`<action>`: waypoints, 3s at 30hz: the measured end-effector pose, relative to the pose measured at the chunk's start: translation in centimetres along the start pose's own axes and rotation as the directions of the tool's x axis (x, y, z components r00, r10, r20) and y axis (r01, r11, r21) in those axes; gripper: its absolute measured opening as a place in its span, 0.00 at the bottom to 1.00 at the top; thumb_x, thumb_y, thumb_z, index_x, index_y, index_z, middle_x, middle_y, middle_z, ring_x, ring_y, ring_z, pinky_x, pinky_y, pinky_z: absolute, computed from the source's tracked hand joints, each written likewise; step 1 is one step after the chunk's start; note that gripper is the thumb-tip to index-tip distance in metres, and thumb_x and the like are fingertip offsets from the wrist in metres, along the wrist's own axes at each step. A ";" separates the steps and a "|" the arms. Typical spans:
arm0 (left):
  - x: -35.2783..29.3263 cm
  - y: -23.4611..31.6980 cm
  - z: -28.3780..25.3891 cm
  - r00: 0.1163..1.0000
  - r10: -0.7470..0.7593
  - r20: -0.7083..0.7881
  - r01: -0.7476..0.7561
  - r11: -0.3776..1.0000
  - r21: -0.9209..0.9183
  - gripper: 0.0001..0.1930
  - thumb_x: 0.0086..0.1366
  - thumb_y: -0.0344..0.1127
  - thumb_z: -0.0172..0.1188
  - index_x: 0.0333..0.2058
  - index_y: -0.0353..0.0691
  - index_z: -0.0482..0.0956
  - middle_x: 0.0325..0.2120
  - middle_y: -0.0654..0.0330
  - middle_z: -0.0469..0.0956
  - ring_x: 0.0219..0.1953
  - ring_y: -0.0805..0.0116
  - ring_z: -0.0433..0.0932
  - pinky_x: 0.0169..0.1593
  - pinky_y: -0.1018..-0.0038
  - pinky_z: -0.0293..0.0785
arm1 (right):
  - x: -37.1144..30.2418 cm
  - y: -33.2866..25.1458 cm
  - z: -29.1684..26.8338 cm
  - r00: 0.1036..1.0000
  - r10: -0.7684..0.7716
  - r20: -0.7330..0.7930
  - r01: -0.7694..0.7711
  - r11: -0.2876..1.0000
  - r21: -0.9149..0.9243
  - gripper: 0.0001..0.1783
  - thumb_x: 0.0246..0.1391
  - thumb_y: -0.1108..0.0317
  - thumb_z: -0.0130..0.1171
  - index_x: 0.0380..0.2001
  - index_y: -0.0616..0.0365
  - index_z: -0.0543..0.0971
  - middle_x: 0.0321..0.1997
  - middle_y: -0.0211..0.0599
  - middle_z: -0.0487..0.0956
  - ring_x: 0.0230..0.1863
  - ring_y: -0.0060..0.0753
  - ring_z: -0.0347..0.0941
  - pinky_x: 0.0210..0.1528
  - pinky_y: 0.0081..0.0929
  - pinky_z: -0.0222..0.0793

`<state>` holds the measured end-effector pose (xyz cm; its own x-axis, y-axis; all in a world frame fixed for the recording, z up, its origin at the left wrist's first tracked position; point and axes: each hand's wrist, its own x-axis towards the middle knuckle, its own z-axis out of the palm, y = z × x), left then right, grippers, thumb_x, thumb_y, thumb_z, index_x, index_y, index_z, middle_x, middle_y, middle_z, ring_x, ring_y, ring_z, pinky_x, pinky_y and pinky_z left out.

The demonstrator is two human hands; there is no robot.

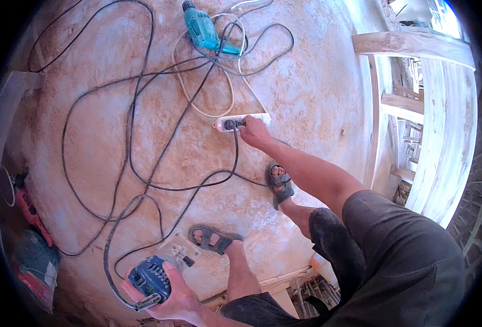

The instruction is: The person uses an angle grinder to smooth the edges of a wooden plank, then switches to a handheld electric planer to flatten the surface. They plug the planer into a power strip and continue planing the wood while holding it steady with their left hand.

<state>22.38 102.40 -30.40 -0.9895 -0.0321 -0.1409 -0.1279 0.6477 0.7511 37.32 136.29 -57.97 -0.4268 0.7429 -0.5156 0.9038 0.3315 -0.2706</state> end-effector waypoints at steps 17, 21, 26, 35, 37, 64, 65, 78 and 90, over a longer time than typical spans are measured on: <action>0.7 -0.7 -3.4 0.998 -0.005 0.057 -0.002 0.994 0.107 0.44 0.51 0.26 0.75 0.66 0.25 0.64 0.52 0.44 0.77 0.48 0.58 0.81 0.48 0.67 0.83 | -0.6 -3.8 0.8 0.994 -0.011 0.109 0.042 0.959 -0.281 0.13 0.51 0.67 0.58 0.30 0.67 0.85 0.35 0.63 0.84 0.39 0.63 0.83 0.41 0.52 0.80; 0.3 -0.5 -3.7 0.999 0.034 0.008 -0.035 0.996 0.082 0.44 0.51 0.25 0.75 0.66 0.25 0.64 0.53 0.44 0.76 0.48 0.59 0.80 0.48 0.66 0.83 | -0.9 -3.8 1.2 0.994 -0.052 0.094 0.071 0.974 -0.217 0.14 0.51 0.67 0.58 0.35 0.68 0.83 0.37 0.63 0.84 0.39 0.63 0.83 0.41 0.52 0.80; -1.2 0.1 -4.4 0.983 0.103 -0.150 -0.121 0.986 -0.115 0.42 0.51 0.25 0.75 0.64 0.26 0.66 0.51 0.43 0.76 0.47 0.58 0.80 0.49 0.65 0.83 | -8.2 -2.6 -3.2 0.951 -0.202 -0.233 0.173 0.975 -0.137 0.27 0.49 0.61 0.64 0.49 0.69 0.74 0.47 0.61 0.79 0.51 0.64 0.75 0.55 0.55 0.70; -9.4 8.8 -11.2 1.000 0.004 0.013 -0.002 0.989 -0.149 0.44 0.50 0.26 0.77 0.64 0.22 0.65 0.47 0.46 0.78 0.44 0.61 0.80 0.47 0.66 0.82 | -43.0 -11.3 -16.7 0.799 -0.580 0.156 0.454 0.754 0.475 0.47 0.45 0.65 0.71 0.68 0.58 0.62 0.66 0.54 0.67 0.69 0.61 0.61 0.70 0.50 0.58; -12.9 12.3 -13.5 1.000 -0.029 -0.011 0.026 0.984 -0.178 0.43 0.49 0.26 0.77 0.63 0.20 0.65 0.46 0.46 0.78 0.42 0.61 0.81 0.46 0.67 0.82 | -47.5 -15.0 -19.3 0.802 -0.597 0.027 0.502 0.697 0.512 0.50 0.45 0.63 0.71 0.70 0.57 0.59 0.68 0.56 0.64 0.71 0.62 0.59 0.71 0.53 0.56; -5.0 18.7 -65.7 0.695 0.621 0.362 0.177 0.339 -0.924 0.57 0.28 0.31 0.82 0.66 0.47 0.71 0.44 0.45 0.82 0.45 0.51 0.83 0.49 0.59 0.81 | -77.9 -46.5 -33.6 -0.145 -0.843 0.517 0.190 0.489 0.851 0.35 0.38 0.77 0.79 0.53 0.59 0.77 0.47 0.32 0.84 0.51 0.29 0.78 0.60 0.33 0.72; -5.5 19.1 -65.6 0.690 0.629 0.360 0.159 0.353 -0.922 0.57 0.29 0.33 0.82 0.67 0.48 0.71 0.44 0.44 0.82 0.45 0.49 0.83 0.48 0.59 0.81 | -79.0 -45.1 -34.4 -0.095 -0.871 0.482 0.177 0.462 0.869 0.33 0.39 0.77 0.78 0.52 0.59 0.77 0.44 0.31 0.83 0.49 0.28 0.78 0.57 0.31 0.72; -4.4 26.7 -73.9 0.926 0.134 0.353 0.084 0.837 -0.540 0.16 0.51 0.35 0.68 0.39 0.35 0.82 0.34 0.62 0.81 0.37 0.72 0.77 0.45 0.73 0.74 | -82.9 -52.4 -31.6 0.210 -0.940 0.269 0.091 0.293 0.952 0.25 0.40 0.73 0.74 0.46 0.57 0.80 0.44 0.28 0.82 0.44 0.24 0.79 0.48 0.29 0.75; -9.8 36.8 -81.8 0.962 0.160 0.219 -0.093 0.953 -0.290 0.22 0.54 0.36 0.70 0.46 0.31 0.80 0.36 0.62 0.81 0.39 0.75 0.77 0.49 0.74 0.75 | -85.9 -56.6 -40.7 -0.059 -0.998 -0.010 0.300 -0.027 0.954 0.36 0.42 0.75 0.72 0.57 0.59 0.72 0.52 0.35 0.77 0.51 0.27 0.75 0.54 0.30 0.72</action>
<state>21.91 64.35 51.39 -0.9582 0.2398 -0.1563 -0.0493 0.3996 0.9154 24.04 77.39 34.73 -0.8768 -0.3688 0.3085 -0.1812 -0.3408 -0.9225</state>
